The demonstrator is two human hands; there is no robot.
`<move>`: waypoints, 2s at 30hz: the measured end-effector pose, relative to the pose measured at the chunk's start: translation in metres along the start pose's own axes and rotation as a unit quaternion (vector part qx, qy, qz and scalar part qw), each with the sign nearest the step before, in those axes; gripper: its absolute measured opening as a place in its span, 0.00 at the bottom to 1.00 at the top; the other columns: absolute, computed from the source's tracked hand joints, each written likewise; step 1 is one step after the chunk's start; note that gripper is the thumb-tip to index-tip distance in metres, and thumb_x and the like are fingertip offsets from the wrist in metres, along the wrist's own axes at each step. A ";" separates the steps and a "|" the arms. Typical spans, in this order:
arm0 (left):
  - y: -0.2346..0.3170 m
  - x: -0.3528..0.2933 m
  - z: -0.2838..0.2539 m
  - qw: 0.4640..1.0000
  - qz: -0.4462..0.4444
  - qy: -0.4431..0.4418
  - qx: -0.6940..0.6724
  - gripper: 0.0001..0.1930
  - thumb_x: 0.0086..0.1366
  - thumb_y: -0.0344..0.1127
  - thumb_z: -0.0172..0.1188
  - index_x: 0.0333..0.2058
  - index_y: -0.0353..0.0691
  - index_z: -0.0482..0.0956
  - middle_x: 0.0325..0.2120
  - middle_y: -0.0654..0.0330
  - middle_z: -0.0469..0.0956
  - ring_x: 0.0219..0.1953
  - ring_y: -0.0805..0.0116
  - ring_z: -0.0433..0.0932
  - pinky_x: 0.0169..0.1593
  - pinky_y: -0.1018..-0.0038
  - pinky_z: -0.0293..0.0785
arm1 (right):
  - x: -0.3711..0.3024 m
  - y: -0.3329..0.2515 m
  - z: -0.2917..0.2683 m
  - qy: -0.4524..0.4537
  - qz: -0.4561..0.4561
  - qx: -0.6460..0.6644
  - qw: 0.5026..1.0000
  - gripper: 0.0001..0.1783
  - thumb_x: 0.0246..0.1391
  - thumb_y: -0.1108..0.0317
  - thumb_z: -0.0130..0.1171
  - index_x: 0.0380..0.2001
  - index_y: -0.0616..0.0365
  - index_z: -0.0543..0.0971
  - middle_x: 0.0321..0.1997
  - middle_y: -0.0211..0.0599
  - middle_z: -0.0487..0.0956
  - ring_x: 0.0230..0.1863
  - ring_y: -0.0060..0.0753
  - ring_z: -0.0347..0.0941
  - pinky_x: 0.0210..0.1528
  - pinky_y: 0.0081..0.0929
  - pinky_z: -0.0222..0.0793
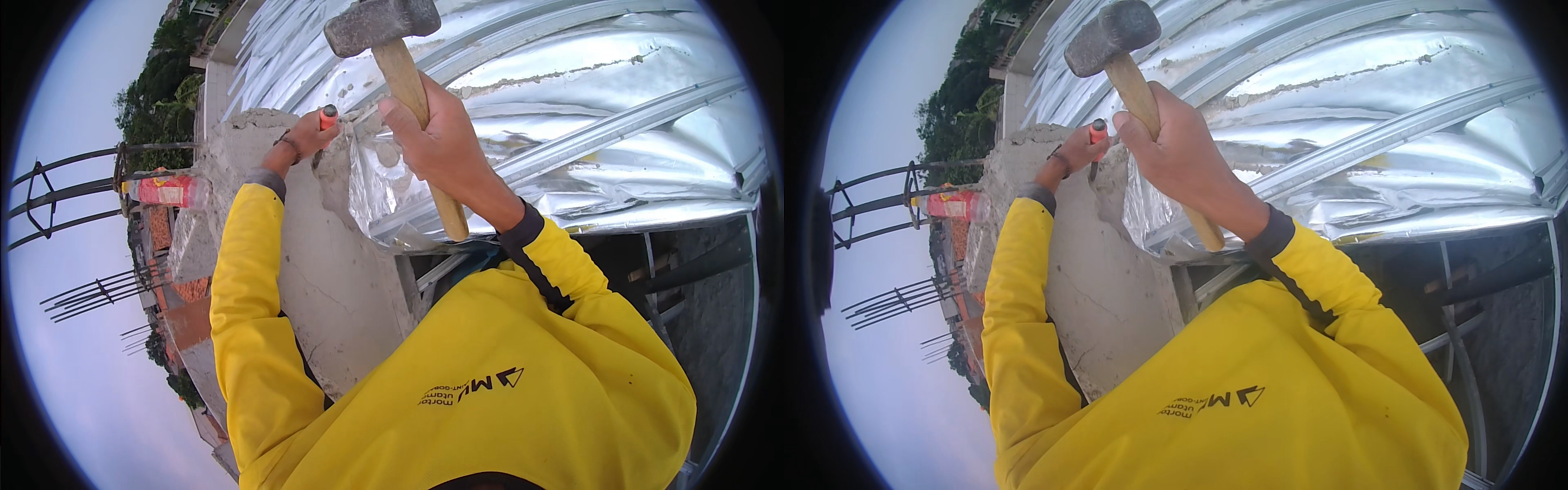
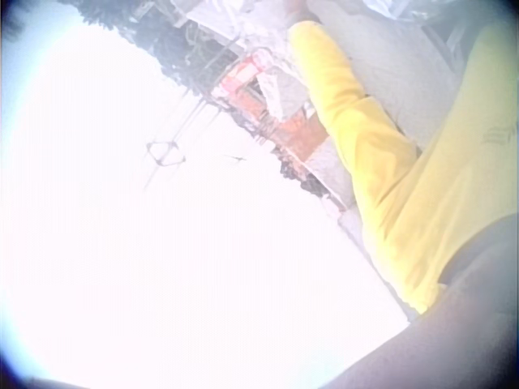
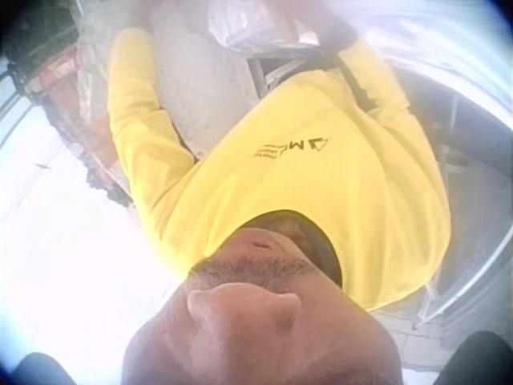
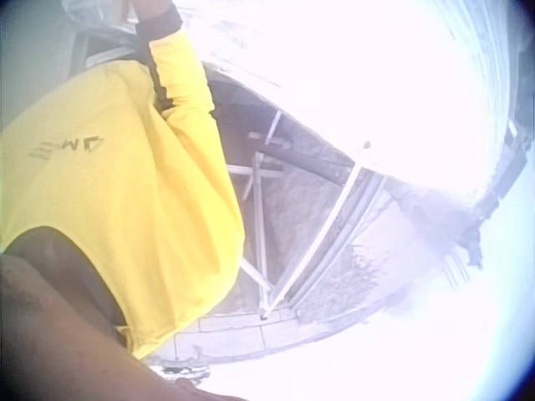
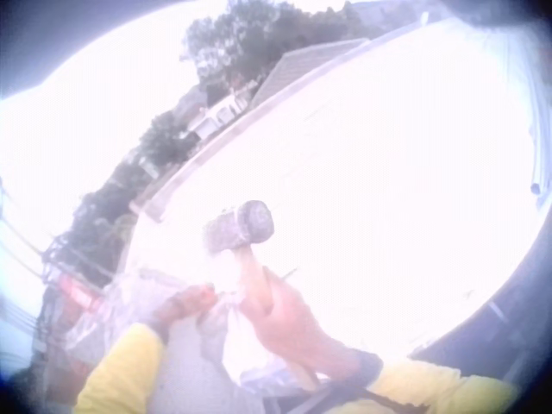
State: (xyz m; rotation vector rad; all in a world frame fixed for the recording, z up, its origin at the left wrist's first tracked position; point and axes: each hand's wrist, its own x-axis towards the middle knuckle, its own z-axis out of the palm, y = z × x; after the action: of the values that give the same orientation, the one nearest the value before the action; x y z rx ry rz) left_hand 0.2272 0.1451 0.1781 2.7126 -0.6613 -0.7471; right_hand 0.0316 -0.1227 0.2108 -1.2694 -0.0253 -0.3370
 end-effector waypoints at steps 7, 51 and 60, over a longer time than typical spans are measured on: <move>-0.006 0.005 0.011 0.998 0.032 -0.020 0.053 0.17 0.62 0.48 0.61 0.30 0.37 0.74 0.23 0.61 0.74 0.27 0.71 0.71 0.35 0.70 0.71 | 0.016 -0.027 0.001 0.060 -0.135 0.157 0.976 0.15 0.66 0.55 0.54 0.36 0.56 0.69 0.17 0.23 0.64 0.13 0.14 0.59 0.15 0.17 0.59; -0.029 -0.010 0.013 0.996 -0.047 0.012 -0.072 0.12 0.55 0.42 0.67 0.28 0.39 0.77 0.20 0.66 0.76 0.22 0.75 0.74 0.28 0.73 0.73 | 0.003 0.087 0.032 -0.182 0.356 0.096 0.912 0.17 0.61 0.58 0.56 0.38 0.63 0.70 0.18 0.29 0.67 0.11 0.21 0.64 0.12 0.23 0.63; -0.022 -0.010 0.012 0.991 0.006 0.050 -0.126 0.09 0.55 0.34 0.65 0.22 0.43 0.72 0.18 0.71 0.70 0.20 0.77 0.67 0.25 0.75 0.65 | 0.053 -0.011 0.015 0.051 -0.042 0.251 0.966 0.15 0.64 0.60 0.57 0.32 0.60 0.69 0.16 0.26 0.68 0.12 0.14 0.62 0.13 0.18 0.60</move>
State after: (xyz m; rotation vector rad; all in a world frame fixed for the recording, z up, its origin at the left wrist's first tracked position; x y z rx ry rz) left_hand 0.2212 0.1675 0.1643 2.4942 -0.5202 -0.6397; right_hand 0.0818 -0.1240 0.2364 -0.7480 -0.0719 -0.4367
